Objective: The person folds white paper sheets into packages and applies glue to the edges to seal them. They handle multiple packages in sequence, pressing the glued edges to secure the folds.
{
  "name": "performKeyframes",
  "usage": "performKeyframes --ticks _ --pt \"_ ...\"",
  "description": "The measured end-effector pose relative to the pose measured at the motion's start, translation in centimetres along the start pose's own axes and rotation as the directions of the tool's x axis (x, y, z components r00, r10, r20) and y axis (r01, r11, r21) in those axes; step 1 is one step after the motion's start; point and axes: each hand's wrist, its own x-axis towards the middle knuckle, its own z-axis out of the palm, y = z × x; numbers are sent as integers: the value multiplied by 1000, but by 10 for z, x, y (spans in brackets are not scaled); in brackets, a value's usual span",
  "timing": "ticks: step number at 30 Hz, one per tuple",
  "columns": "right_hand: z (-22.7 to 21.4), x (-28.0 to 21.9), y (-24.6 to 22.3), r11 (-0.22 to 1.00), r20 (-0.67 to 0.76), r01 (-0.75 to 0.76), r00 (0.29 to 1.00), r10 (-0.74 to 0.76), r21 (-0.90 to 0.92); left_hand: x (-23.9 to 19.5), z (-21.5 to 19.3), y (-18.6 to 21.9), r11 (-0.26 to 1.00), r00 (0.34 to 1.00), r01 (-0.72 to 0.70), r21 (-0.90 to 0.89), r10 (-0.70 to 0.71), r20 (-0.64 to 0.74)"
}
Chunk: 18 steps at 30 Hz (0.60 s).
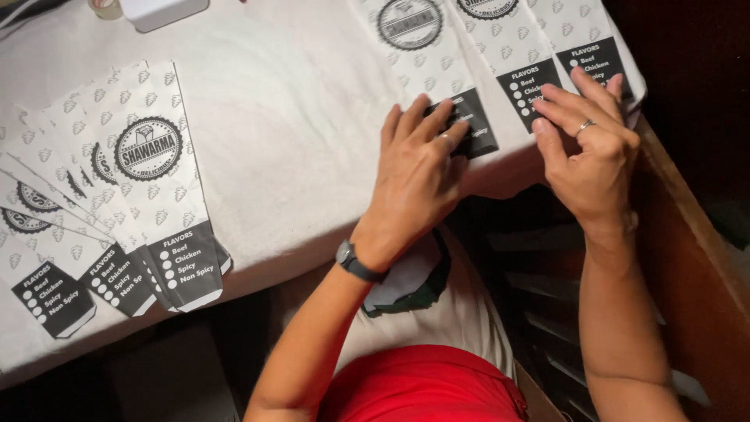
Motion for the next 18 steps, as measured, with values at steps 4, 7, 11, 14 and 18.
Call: performKeyframes --ticks 4,7,11,14,18 --pt "2 -1 -1 1000 -6 -12 1000 13 10 15 12 10 999 1000 13 -46 -13 -10" --pt "2 -1 1 1000 -14 -4 1000 5 13 18 18 13 998 995 -17 -67 10 -94" --pt "0 1 -4 1000 -27 21 999 -21 10 6 18 15 977 970 -32 -209 -21 -243" --pt "-2 0 -10 999 -65 35 997 -33 30 -17 -24 5 979 956 -47 -198 -13 -293" --pt "-2 -7 -16 997 -120 57 991 -51 48 -85 -99 -49 977 962 99 187 -45 -270"
